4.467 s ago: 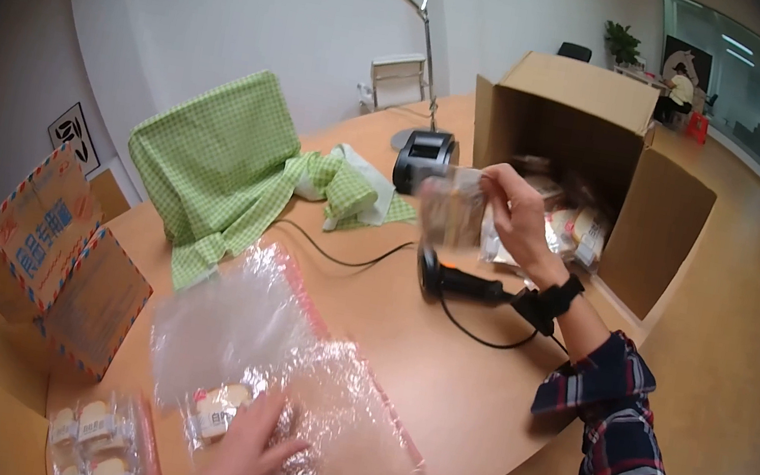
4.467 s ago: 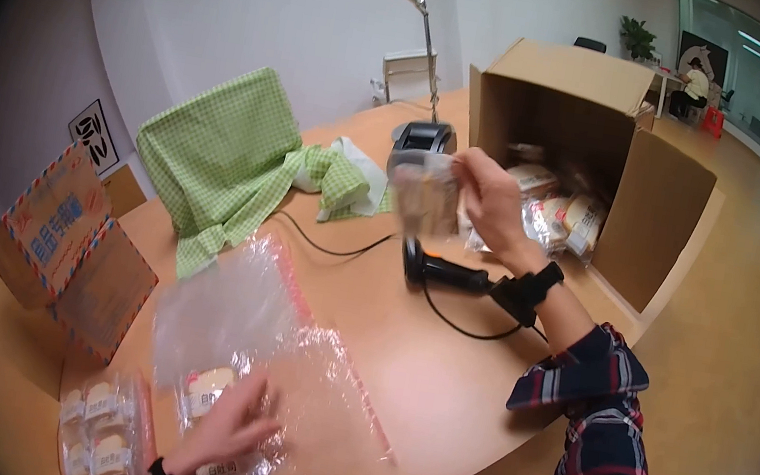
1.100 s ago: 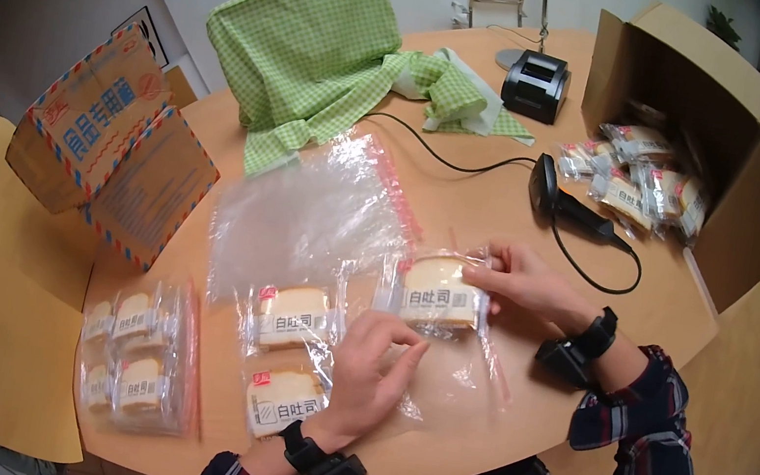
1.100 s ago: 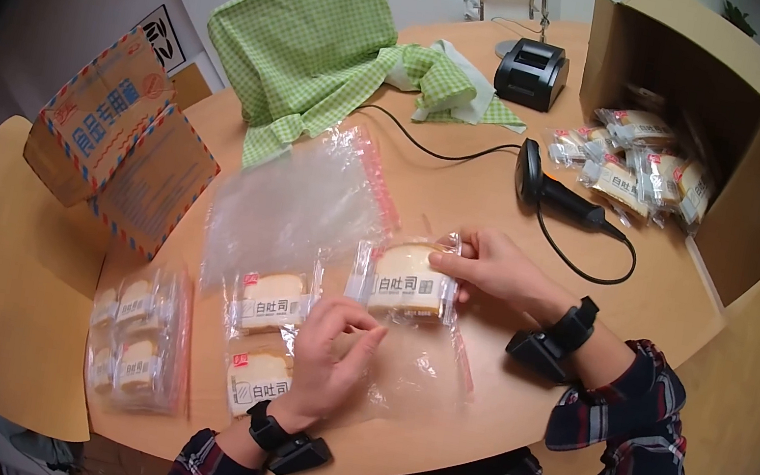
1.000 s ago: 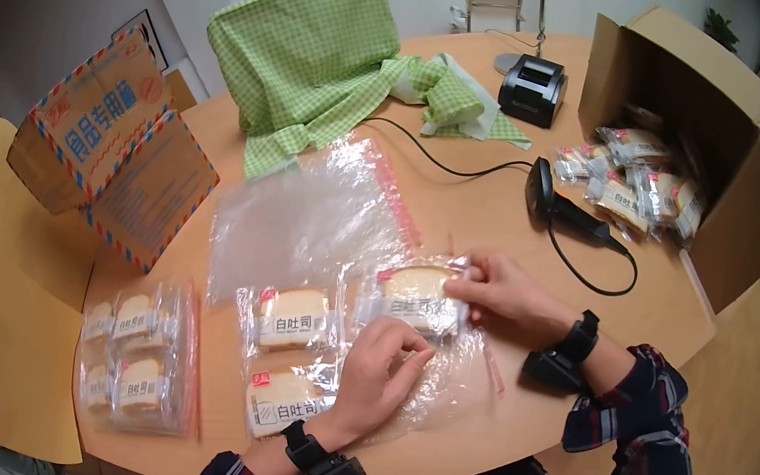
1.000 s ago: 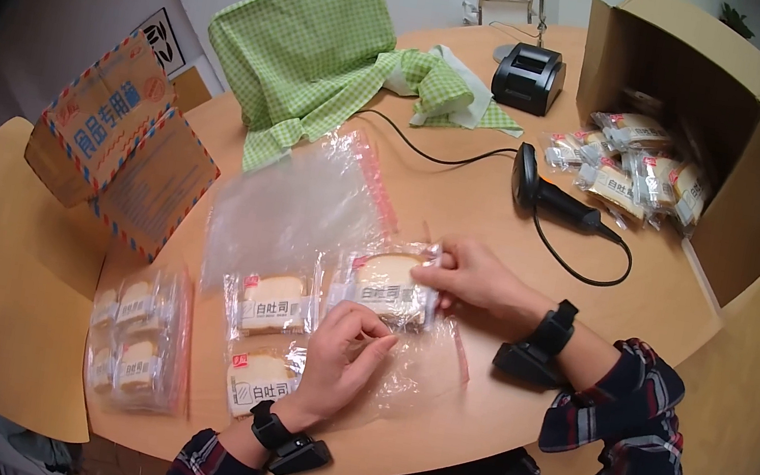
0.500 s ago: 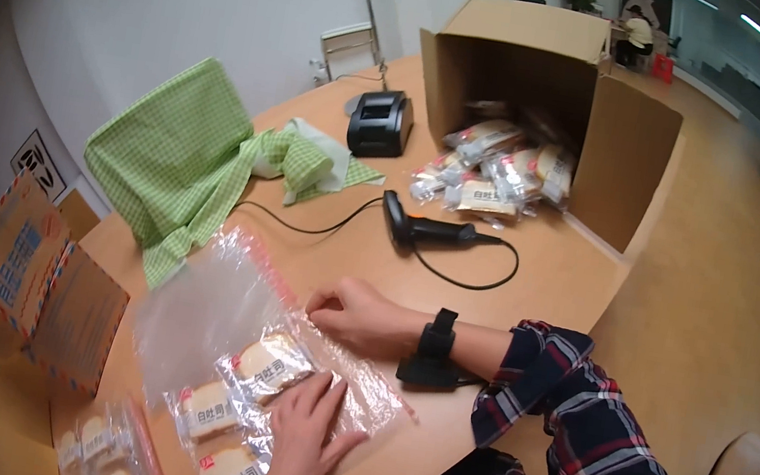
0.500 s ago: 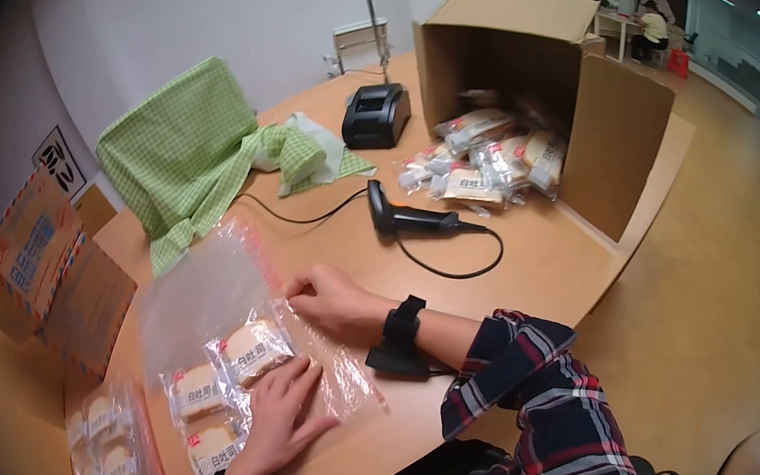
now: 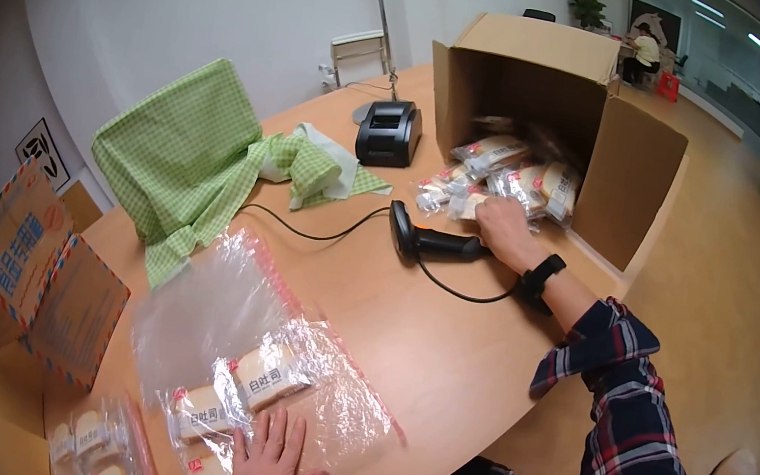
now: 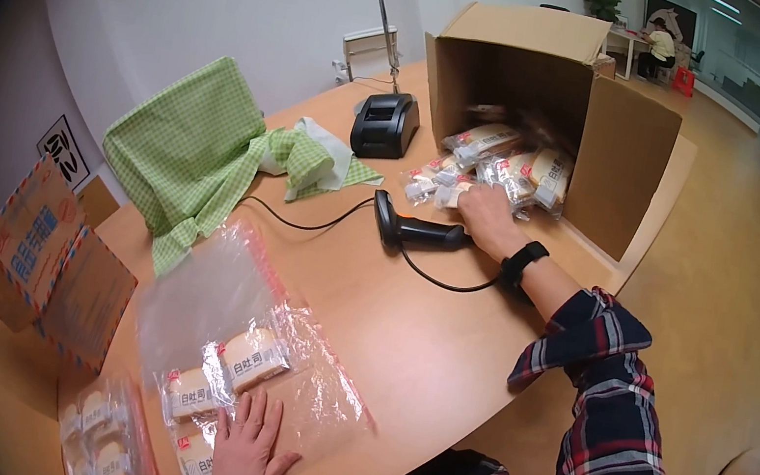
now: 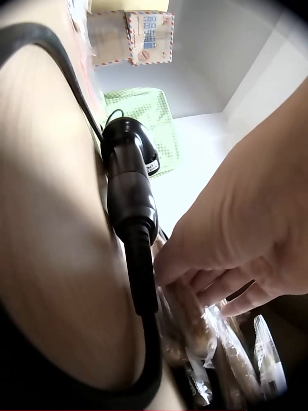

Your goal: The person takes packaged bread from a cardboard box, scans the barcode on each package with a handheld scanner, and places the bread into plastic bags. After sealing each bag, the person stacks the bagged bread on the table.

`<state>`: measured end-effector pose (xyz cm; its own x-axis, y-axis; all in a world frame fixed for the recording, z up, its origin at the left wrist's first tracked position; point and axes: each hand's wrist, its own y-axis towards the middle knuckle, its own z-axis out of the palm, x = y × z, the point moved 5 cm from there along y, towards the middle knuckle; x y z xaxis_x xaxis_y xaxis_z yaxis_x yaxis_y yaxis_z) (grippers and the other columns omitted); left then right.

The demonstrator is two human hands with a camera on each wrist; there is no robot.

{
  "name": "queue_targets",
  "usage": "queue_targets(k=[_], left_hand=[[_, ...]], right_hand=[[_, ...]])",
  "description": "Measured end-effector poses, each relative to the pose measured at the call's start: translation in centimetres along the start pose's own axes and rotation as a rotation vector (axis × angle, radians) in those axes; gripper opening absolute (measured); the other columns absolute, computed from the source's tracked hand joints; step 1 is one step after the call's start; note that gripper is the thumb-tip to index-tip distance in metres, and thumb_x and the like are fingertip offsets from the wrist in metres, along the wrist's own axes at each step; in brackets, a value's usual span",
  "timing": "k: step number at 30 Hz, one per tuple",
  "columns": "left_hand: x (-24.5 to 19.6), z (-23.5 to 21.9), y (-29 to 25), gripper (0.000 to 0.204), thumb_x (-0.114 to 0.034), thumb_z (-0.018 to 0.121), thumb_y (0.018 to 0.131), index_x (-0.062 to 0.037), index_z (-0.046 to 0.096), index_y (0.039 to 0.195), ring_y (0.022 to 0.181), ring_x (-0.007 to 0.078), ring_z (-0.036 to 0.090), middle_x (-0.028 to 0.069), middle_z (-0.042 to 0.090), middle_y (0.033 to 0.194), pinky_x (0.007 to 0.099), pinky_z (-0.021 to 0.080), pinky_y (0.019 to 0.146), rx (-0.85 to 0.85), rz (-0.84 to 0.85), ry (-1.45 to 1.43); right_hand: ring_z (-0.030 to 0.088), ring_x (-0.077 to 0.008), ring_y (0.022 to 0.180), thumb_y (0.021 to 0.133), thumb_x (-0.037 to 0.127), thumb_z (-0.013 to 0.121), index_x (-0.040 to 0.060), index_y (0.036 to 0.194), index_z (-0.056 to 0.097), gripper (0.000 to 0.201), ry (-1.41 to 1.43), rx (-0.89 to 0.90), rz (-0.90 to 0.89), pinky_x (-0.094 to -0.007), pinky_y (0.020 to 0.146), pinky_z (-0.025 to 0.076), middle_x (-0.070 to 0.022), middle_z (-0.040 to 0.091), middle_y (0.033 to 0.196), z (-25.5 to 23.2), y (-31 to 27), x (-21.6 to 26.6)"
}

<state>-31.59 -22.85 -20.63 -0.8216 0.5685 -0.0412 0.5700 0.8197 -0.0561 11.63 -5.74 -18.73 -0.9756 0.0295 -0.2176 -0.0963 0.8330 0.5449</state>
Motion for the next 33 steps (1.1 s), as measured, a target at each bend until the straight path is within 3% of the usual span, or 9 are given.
queue_targets(k=[5, 8, 12, 15, 17, 19, 23, 30, 33], left_hand=[[0.3, -2.3, 0.1, 0.073, -0.046, 0.061, 0.087, -0.0027, 0.039, 0.141, 0.133, 0.038, 0.038, 0.0224, 0.041, 0.143, 0.0517, 0.028, 0.108, -0.076, 0.064, 0.071], [2.2, -4.7, 1.8, 0.073, -0.031, 0.073, 0.081, -0.0007, 0.04, 0.139, 0.111, 0.0355, 0.057, 0.0265, 0.054, 0.124, 0.0421, 0.046, 0.09, -0.017, -0.126, -0.444], [1.0, -8.9, 6.6, 0.062, -0.013, 0.076, 0.079, 0.0072, 0.046, 0.13, 0.092, 0.0308, 0.068, 0.0173, 0.066, 0.106, 0.0386, 0.054, 0.079, -0.73, 0.052, -0.655], [1.1, -6.9, 10.4, 0.05, -0.009, 0.072, 0.082, 0.0076, 0.05, 0.124, 0.089, 0.0215, 0.068, 0.0144, 0.066, 0.107, 0.0321, 0.057, 0.075, -0.313, -0.043, -1.405], [2.5, -5.0, 10.9, 0.044, -0.008, 0.07, 0.084, 0.0054, 0.052, 0.122, 0.089, 0.0202, 0.068, 0.0145, 0.066, 0.107, 0.0312, 0.057, 0.074, -0.302, -0.111, -1.447], [3.8, -3.8, 10.9, 0.039, -0.006, 0.068, 0.085, 0.0033, 0.054, 0.12, 0.09, 0.0189, 0.067, 0.0146, 0.065, 0.107, 0.0303, 0.058, 0.074, -0.28, -0.178, -1.492], [6.5, -3.7, 9.8, 0.036, -0.007, 0.064, 0.088, 0.0028, 0.054, 0.121, 0.091, 0.02, 0.067, 0.0121, 0.066, 0.108, 0.0334, 0.058, 0.075, -0.478, -0.241, -1.76], [7.5, -2.3, 10.1, 0.038, -0.012, 0.063, 0.091, 0.0002, 0.051, 0.125, 0.098, 0.0196, 0.065, 0.0105, 0.063, 0.113, 0.0361, 0.057, 0.079, -0.63, -0.232, -1.803], [7.2, -2.3, 10.0, 0.037, -0.012, 0.063, 0.091, 0.0009, 0.051, 0.124, 0.099, 0.0201, 0.064, 0.0105, 0.063, 0.113, 0.0361, 0.057, 0.081, -0.667, -0.237, -1.8]], right_hand=[[0.064, -0.0295, 0.077, 0.073, 0.007, 0.06, 0.005, 0.078, 0.063, 0.006, 0.139, -0.151, 0.092, -0.04, 0.068, 0.048, -0.0135, 0.063, 0.074, -2.9, 1.8, -0.3], [0.063, -0.0286, 0.075, 0.084, 0.008, 0.059, 0.0021, 0.095, 0.063, 0.013, 0.622, -0.224, -0.006, -0.0369, 0.07, 0.049, -0.0143, 0.064, 0.08, -9.6, 2.7, 3.9], [0.064, -0.0169, 0.083, 0.093, 0.01, 0.057, 0.0008, 0.114, 0.062, 0.023, 1.326, 0.14, -0.486, -0.0294, 0.075, 0.05, -0.0101, 0.068, 0.095, -11.7, 3.0, 12.8], [0.064, -0.016, 0.084, 0.089, 0.014, 0.064, -0.0012, 0.109, 0.064, 0.025, 1.502, 0.344, -0.526, -0.0306, 0.077, 0.049, -0.0134, 0.069, 0.096, -13.3, 2.1, 17.3], [0.064, -0.0218, 0.084, 0.086, 0.017, 0.068, -0.0013, 0.109, 0.063, 0.03, 1.468, 0.37, -0.476, -0.0331, 0.076, 0.05, -0.0147, 0.068, 0.096, -10.6, 2.6, 17.2], [0.062, -0.0271, 0.094, 0.082, 0.018, 0.072, -0.0001, 0.113, 0.06, 0.037, 1.051, -0.026, -0.235, -0.036, 0.083, 0.049, -0.0164, 0.065, 0.102, -8.2, 3.3, 13.5], [0.056, -0.0392, 0.097, 0.071, 0.015, 0.078, -0.0018, 0.1, 0.055, 0.041, 0.488, 0.204, 0.015, -0.0447, 0.084, 0.045, -0.0221, 0.059, 0.101, -3.7, 1.3, 8.8], [0.055, -0.0394, 0.097, 0.071, 0.01, 0.076, -0.0002, 0.112, 0.055, 0.047, 0.781, 0.193, -0.045, -0.0434, 0.085, 0.044, -0.0213, 0.059, 0.103, -2.3, 1.2, 8.1], [0.059, -0.0342, 0.097, 0.073, 0.02, 0.079, -0.0001, 0.115, 0.058, 0.052, 1.083, 0.348, -0.361, -0.0382, 0.084, 0.046, -0.0197, 0.062, 0.105, -8.2, 1.1, 11.9]])
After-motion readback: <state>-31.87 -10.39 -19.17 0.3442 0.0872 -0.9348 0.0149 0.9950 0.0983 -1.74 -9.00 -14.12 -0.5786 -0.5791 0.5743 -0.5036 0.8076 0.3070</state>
